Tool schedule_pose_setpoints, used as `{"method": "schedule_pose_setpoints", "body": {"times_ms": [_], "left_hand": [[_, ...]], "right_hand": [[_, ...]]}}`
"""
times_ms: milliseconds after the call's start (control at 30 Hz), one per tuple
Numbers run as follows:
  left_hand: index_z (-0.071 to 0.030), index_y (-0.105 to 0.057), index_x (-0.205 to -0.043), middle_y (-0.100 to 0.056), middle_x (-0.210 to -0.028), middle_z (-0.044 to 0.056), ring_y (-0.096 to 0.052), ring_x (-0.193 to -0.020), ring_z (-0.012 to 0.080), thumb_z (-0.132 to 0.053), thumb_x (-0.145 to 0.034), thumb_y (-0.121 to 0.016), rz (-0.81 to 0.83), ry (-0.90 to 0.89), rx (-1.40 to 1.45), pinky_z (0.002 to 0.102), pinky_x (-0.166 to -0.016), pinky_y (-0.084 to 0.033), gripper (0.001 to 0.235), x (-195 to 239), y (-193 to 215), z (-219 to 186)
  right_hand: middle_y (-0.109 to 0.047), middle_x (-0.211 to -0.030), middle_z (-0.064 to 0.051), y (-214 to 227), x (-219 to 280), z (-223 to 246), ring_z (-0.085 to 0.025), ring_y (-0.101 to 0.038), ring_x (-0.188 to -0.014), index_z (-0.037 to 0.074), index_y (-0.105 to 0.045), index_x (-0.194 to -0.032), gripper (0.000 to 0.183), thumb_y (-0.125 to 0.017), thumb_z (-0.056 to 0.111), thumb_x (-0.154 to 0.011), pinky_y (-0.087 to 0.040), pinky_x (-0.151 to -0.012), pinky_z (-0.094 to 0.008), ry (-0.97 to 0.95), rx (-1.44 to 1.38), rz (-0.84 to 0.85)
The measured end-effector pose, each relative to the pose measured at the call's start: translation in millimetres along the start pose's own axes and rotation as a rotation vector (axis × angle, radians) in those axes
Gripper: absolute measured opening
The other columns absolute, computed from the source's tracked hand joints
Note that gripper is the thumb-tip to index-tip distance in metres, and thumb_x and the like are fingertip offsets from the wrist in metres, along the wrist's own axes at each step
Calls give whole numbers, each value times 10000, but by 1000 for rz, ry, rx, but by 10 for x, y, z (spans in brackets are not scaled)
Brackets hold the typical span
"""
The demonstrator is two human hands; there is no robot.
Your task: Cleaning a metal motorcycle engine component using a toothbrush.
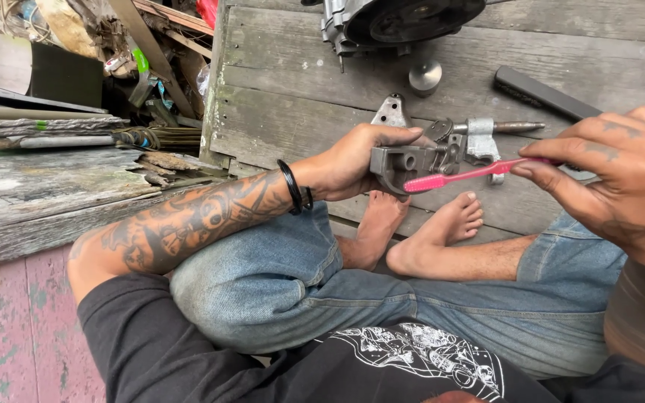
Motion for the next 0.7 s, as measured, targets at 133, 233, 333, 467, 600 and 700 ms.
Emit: {"method": "schedule_pose_setpoints", "body": {"times_ms": [133, 233, 333, 467, 600, 700], "left_hand": [[-8, -708, -1160, -761, -937, 138, -731, -774, 267, -299, -1021, -539, 8, -4, -7, 345, -586, -591, 364, 14, -14, -18], [-4, -700, -1157, -743, -918, 137, -722, -741, 267, -304, -1029, -524, 13, -21, -19, 318, -564, -577, 371, 15, -30, -33], [7, -706, -1131, -735, -855, 142, -732, -733, 289, -298, -1030, -525, -23, -54, 15, 332, -597, -597, 368, -41, 12, -35], [-65, -695, -981, -691, -804, 66, -619, -625, 161, -288, -1047, -506, -202, -77, -73, 298, -542, -524, 299, -42, 136, -27], [-58, -684, -982, -678, -780, 101, -688, -675, 261, -269, -1027, -513, -255, -72, -44, 365, -569, -561, 275, -124, 244, 37], [-64, -648, -918, -617, -782, 72, -594, -642, 182, -283, -1018, -553, -294, -129, -115, 329, -503, -516, 259, -66, 248, -67]], "right_hand": [[-791, -991, -84, 23, 10, 6, -244, -695, -864, 73, -857, -1051, 221, -862, 293, -1073, -386, -833, -383, 17, 32, -29], [-796, -1002, -73, 40, -8, 39, -240, -705, -881, 80, -856, -1052, 201, -874, 278, -1074, -412, -827, -383, 33, 48, -28], [-797, -1024, -64, 12, 54, 15, -258, -688, -865, 93, -868, -1079, 177, -895, 266, -1107, -414, -864, -396, 58, 103, -70], [-774, -938, 13, -60, 26, 85, -210, -671, -781, 196, -861, -1063, 196, -906, 383, -1102, -356, -712, -348, 144, 236, -77], [-792, -978, 3, -70, 48, 104, -227, -668, -790, 177, -886, -1092, 217, -901, 389, -1135, -376, -756, -369, 142, 291, -103], [-799, -978, 28, -97, 30, 139, -190, -704, -816, 215, -879, -1109, 208, -878, 423, -1112, -394, -711, -340, 157, 291, -86]]}}
Point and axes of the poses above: each hand's wrist, its own x-axis away from the middle knuckle, its own y-axis out of the back of the hand, z = x × y, the point moved 8 cm from there along -x, towards the middle knuckle
